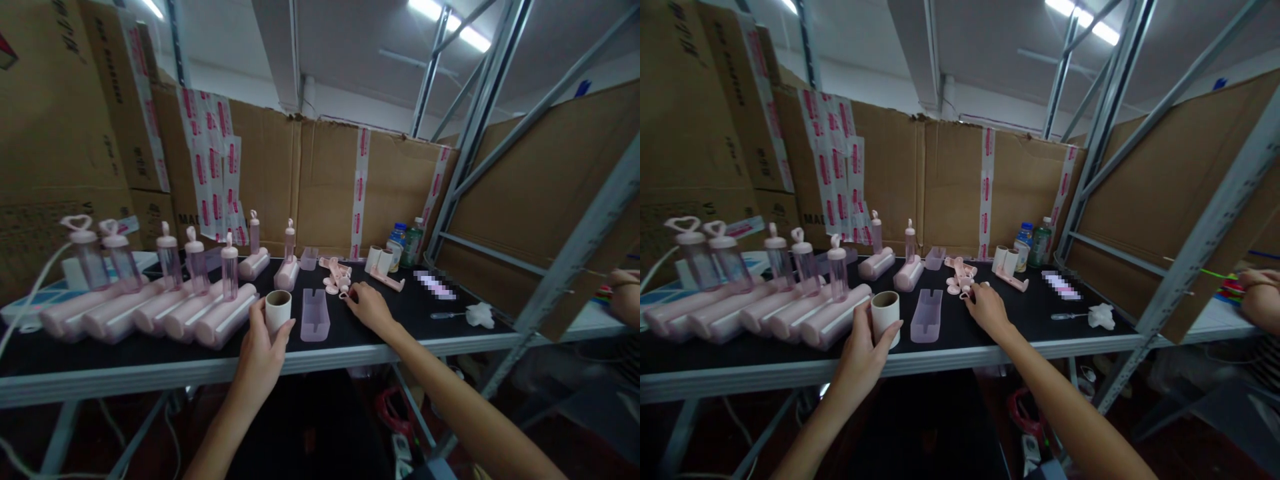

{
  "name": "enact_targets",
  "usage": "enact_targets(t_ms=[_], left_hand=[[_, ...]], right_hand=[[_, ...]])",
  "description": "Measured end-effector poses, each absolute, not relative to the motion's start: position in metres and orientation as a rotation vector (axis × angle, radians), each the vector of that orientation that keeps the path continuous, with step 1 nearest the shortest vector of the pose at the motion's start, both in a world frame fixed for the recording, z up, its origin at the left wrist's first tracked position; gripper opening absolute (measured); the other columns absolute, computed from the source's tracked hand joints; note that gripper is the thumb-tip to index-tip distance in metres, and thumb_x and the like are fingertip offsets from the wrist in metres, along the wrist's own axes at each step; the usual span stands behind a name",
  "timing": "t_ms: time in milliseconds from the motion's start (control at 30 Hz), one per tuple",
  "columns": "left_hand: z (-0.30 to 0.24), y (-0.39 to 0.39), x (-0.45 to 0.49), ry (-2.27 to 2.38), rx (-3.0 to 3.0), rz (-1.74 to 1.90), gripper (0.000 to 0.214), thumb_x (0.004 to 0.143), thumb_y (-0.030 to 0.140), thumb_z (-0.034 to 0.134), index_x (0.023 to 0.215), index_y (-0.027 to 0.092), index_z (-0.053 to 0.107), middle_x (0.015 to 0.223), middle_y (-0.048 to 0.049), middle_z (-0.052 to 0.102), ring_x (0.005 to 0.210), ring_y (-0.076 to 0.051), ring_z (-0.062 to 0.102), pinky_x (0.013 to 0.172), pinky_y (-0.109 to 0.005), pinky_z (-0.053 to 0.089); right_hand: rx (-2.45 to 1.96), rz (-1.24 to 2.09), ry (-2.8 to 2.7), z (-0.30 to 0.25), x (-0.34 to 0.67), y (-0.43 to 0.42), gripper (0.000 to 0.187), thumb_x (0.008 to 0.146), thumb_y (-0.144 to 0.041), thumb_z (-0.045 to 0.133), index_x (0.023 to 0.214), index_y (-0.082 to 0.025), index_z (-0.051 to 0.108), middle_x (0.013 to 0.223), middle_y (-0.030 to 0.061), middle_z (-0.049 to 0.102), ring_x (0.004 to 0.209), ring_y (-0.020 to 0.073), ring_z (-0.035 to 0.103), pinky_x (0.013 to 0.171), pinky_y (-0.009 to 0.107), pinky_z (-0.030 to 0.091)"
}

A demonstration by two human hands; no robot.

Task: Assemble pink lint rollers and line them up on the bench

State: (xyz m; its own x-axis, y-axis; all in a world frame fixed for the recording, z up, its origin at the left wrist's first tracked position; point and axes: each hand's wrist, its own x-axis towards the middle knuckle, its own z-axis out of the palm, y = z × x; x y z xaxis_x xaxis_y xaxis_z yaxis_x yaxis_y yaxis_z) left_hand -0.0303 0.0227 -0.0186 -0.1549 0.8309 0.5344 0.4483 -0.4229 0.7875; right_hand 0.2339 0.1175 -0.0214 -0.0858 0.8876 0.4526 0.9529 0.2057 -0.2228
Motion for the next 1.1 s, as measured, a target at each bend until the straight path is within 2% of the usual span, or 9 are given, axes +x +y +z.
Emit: enact_targets(t_ms=[167, 300, 500, 600, 700, 833, 933, 1033, 1100], left_hand=[[-0.019, 0.023, -0.030, 1.451, 1.774, 1.596, 0.050, 0.091, 0.047, 0.060, 0.130, 0.021, 0.042, 0.122, -0.0166, 0.068, 0.110, -0.034, 0.070, 0.093, -0.049, 0.055], [-0.021, 0.025, -0.030, 1.471, 1.768, 1.595, 0.053, 0.091, 0.049, 0.060, 0.133, 0.021, 0.042, 0.126, -0.0179, 0.067, 0.114, -0.036, 0.069, 0.094, -0.050, 0.055], [-0.018, 0.027, -0.031, 1.469, 1.771, 1.588, 0.053, 0.089, 0.051, 0.061, 0.130, 0.022, 0.043, 0.125, -0.0170, 0.067, 0.112, -0.035, 0.069, 0.095, -0.050, 0.055], [-0.018, 0.028, -0.032, 1.475, 1.773, 1.572, 0.055, 0.088, 0.052, 0.061, 0.130, 0.022, 0.043, 0.124, -0.0166, 0.067, 0.110, -0.035, 0.069, 0.094, -0.049, 0.055], [-0.018, 0.030, -0.032, 1.491, 1.773, 1.554, 0.057, 0.087, 0.054, 0.061, 0.131, 0.023, 0.043, 0.124, -0.0158, 0.066, 0.108, -0.035, 0.070, 0.091, -0.047, 0.055], [-0.018, 0.032, -0.031, 1.500, 1.764, 1.549, 0.057, 0.086, 0.054, 0.063, 0.131, 0.024, 0.043, 0.124, -0.0152, 0.067, 0.108, -0.036, 0.070, 0.090, -0.047, 0.055], [-0.018, 0.032, -0.030, 1.491, 1.761, 1.569, 0.057, 0.086, 0.054, 0.064, 0.130, 0.024, 0.044, 0.125, -0.0157, 0.067, 0.109, -0.037, 0.069, 0.090, -0.049, 0.055], [-0.019, 0.031, -0.030, 1.477, 1.742, 1.585, 0.056, 0.085, 0.054, 0.065, 0.129, 0.024, 0.046, 0.122, -0.0151, 0.068, 0.106, -0.037, 0.070, 0.088, -0.048, 0.055], [-0.021, 0.031, -0.030, 1.468, 1.724, 1.594, 0.057, 0.085, 0.054, 0.067, 0.130, 0.024, 0.047, 0.121, -0.0144, 0.069, 0.105, -0.037, 0.071, 0.088, -0.048, 0.055]], right_hand=[[-1.673, -0.256, -1.980, -0.013, 0.232, 0.118, 0.012, 0.100, -0.021, 0.055, 0.103, -0.016, 0.066, 0.105, 0.0144, 0.067, 0.101, 0.0260, 0.066, 0.084, 0.034, 0.051], [-1.425, -0.218, -2.212, -0.005, 0.212, 0.131, 0.029, 0.101, -0.008, 0.046, 0.122, -0.018, 0.064, 0.124, 0.0126, 0.067, 0.118, 0.0203, 0.062, 0.101, 0.029, 0.047], [-1.330, -0.152, -2.412, -0.003, 0.188, 0.159, 0.022, 0.095, -0.003, 0.051, 0.112, -0.009, 0.064, 0.117, 0.0189, 0.069, 0.113, 0.0246, 0.065, 0.102, 0.033, 0.048], [-1.298, -0.128, -2.467, -0.004, 0.195, 0.151, 0.021, 0.098, -0.004, 0.049, 0.112, -0.008, 0.064, 0.116, 0.0199, 0.071, 0.112, 0.0256, 0.067, 0.103, 0.034, 0.050], [-1.234, -0.105, -2.510, -0.007, 0.211, 0.125, 0.029, 0.100, -0.009, 0.048, 0.127, -0.010, 0.061, 0.129, 0.0188, 0.068, 0.122, 0.0254, 0.065, 0.107, 0.035, 0.050], [-1.158, -0.091, -2.518, -0.015, 0.233, 0.081, 0.047, 0.105, -0.016, 0.046, 0.151, -0.009, 0.046, 0.154, 0.0186, 0.052, 0.145, 0.0242, 0.048, 0.122, 0.036, 0.040], [-1.128, -0.056, -2.421, -0.024, 0.245, 0.051, 0.055, 0.107, -0.027, 0.047, 0.158, -0.007, 0.040, 0.161, 0.0199, 0.043, 0.152, 0.0266, 0.038, 0.127, 0.043, 0.034], [-1.074, -0.026, -2.367, -0.037, 0.256, 0.027, 0.060, 0.106, -0.036, 0.054, 0.160, -0.014, 0.040, 0.161, 0.0165, 0.044, 0.154, 0.0287, 0.034, 0.127, 0.050, 0.034], [-1.000, -0.037, -2.359, -0.047, 0.264, 0.015, 0.061, 0.104, -0.033, 0.059, 0.161, -0.018, 0.040, 0.159, 0.0141, 0.047, 0.154, 0.0280, 0.036, 0.125, 0.051, 0.037]])
